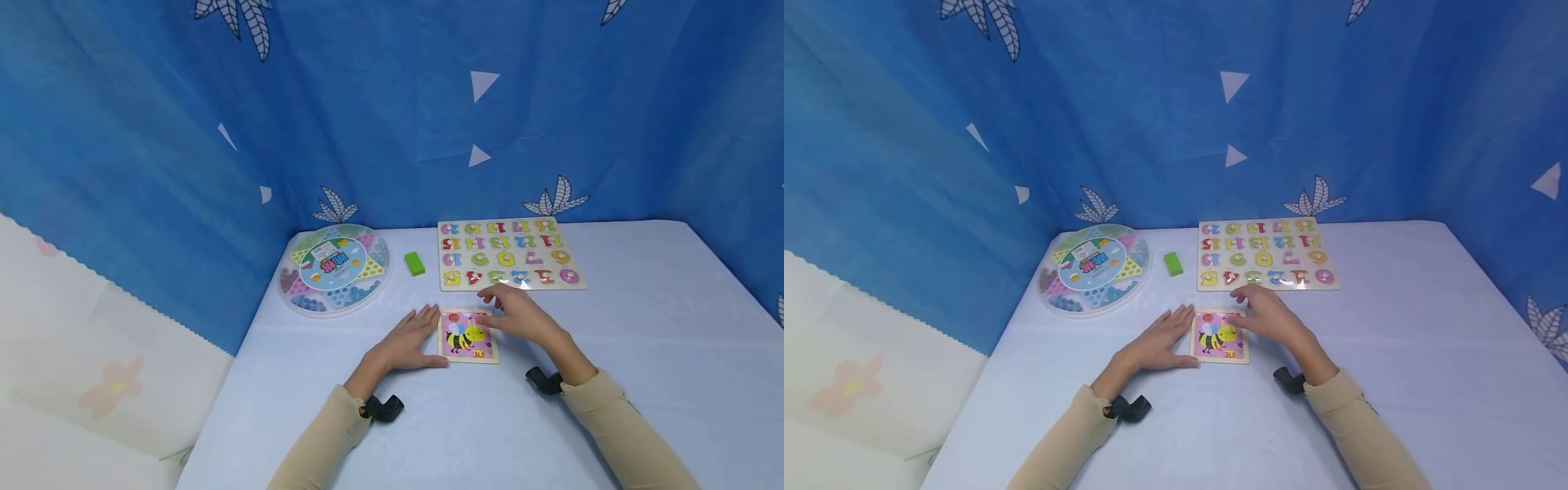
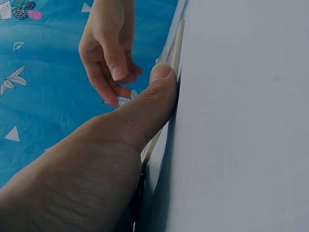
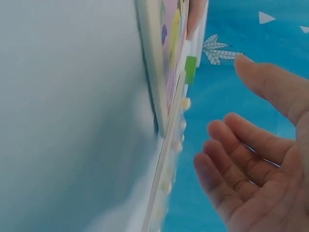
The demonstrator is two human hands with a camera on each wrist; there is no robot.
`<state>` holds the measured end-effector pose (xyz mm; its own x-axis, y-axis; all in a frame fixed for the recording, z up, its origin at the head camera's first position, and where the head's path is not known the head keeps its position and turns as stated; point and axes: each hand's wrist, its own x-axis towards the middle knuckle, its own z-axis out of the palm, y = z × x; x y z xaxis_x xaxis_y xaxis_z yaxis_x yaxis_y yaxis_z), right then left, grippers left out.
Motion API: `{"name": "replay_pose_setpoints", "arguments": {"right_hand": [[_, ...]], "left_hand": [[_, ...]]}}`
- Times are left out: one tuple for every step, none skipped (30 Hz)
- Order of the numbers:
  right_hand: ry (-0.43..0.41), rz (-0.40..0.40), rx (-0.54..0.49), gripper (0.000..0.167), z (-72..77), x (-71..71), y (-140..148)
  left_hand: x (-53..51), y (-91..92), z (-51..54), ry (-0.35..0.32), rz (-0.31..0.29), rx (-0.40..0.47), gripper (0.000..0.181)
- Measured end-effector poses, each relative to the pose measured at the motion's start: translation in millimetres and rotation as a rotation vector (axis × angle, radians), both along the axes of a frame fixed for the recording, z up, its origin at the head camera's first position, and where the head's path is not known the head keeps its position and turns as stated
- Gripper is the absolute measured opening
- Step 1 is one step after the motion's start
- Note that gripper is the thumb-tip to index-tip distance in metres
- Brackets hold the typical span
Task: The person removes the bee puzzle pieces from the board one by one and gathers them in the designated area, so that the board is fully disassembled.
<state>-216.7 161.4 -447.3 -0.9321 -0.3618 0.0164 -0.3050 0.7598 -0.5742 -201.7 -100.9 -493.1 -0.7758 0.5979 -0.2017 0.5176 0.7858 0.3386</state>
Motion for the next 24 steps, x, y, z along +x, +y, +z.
{"name": "replay_pose_setpoints", "arguments": {"right_hand": [[-0.006,0.006,-0.004,0.056,0.2,-1.2,-2.6],[-0.011,0.012,-0.003,0.055,-0.1,-2.8,-5.1],[-0.017,0.02,-0.001,0.054,-0.6,-4.4,-7.6],[-0.018,0.03,-0.001,0.054,-1.2,-5.8,-10.1],[-0.023,0.039,0.0,0.053,-2.0,-7.2,-12.4],[-0.03,0.049,0.0,0.052,-2.7,-8.1,-14.5],[-0.035,0.061,0.002,0.051,-3.4,-8.8,-16.6],[-0.041,0.072,0.003,0.05,-4.1,-9.5,-18.5],[-0.048,0.084,0.001,0.049,-4.4,-10.1,-20.4],[-0.054,0.096,0.001,0.048,-4.7,-10.9,-22.6],[-0.061,0.106,0.001,0.047,-5.0,-11.7,-24.6],[-0.065,0.114,0.002,0.046,-5.3,-12.5,-26.4],[-0.069,0.12,0.0,0.046,-5.6,-13.4,-28.0],[-0.072,0.124,-0.001,0.045,-5.8,-14.1,-29.7],[-0.076,0.127,-0.002,0.045,-6.1,-14.6,-31.4],[-0.081,0.128,-0.003,0.044,-6.4,-15.1,-33.0],[-0.086,0.131,-0.005,0.044,-6.8,-15.5,-34.5],[-0.09,0.133,-0.006,0.044,-7.1,-15.9,-36.1],[-0.096,0.137,-0.007,0.044,-7.3,-16.3,-37.7],[-0.103,0.14,-0.007,0.044,-7.7,-16.7,-39.3],[-0.113,0.141,-0.005,0.044,-8.1,-17.1,-40.7],[-0.12,0.141,-0.002,0.043,-8.4,-17.6,-41.8],[-0.126,0.14,0.005,0.044,-8.6,-17.9,-42.8],[-0.13,0.139,0.012,0.044,-8.8,-18.2,-43.5]], "left_hand": [[0.0,0.0,-0.1,0.0,0.0,-0.003,0.103],[0.1,-0.1,-0.1,-0.001,0.001,-0.003,0.103],[0.3,-0.3,-0.1,-0.001,0.001,-0.003,0.103],[0.5,-0.3,0.3,-0.003,0.002,-0.003,0.103],[0.6,-0.5,0.6,-0.001,0.0,-0.004,0.103],[0.7,-0.6,0.9,0.001,-0.002,-0.005,0.103],[0.8,-0.8,1.0,0.005,-0.005,-0.008,0.103],[1.1,-0.8,1.3,0.009,-0.006,-0.007,0.103],[1.1,-0.7,1.4,0.011,-0.007,-0.008,0.103],[1.0,-1.0,1.6,0.014,-0.008,-0.009,0.102],[0.9,-1.0,1.5,0.019,-0.009,-0.01,0.102],[0.8,-1.1,1.3,0.022,-0.008,-0.009,0.102],[0.8,-1.1,1.0,0.023,-0.01,-0.006,0.102],[0.7,-1.0,0.7,0.024,-0.011,0.0,0.102],[0.4,-1.0,0.2,0.025,-0.014,0.001,0.102],[0.4,-1.0,-0.2,0.026,-0.015,0.004,0.102],[0.4,-0.9,-0.5,0.027,-0.016,0.007,0.102],[0.4,-0.8,-0.8,0.027,-0.015,0.01,0.102],[0.3,-0.9,-0.8,0.027,-0.015,0.011,0.102],[0.3,-1.0,-0.8,0.028,-0.013,0.007,0.102],[0.2,-1.0,-0.7,0.029,-0.013,0.003,0.102],[0.1,-0.8,-0.5,0.027,-0.012,0.002,0.101],[-0.1,-0.6,-0.1,0.024,-0.012,0.002,0.101],[-0.2,-0.3,0.1,0.021,-0.014,0.002,0.101]]}}
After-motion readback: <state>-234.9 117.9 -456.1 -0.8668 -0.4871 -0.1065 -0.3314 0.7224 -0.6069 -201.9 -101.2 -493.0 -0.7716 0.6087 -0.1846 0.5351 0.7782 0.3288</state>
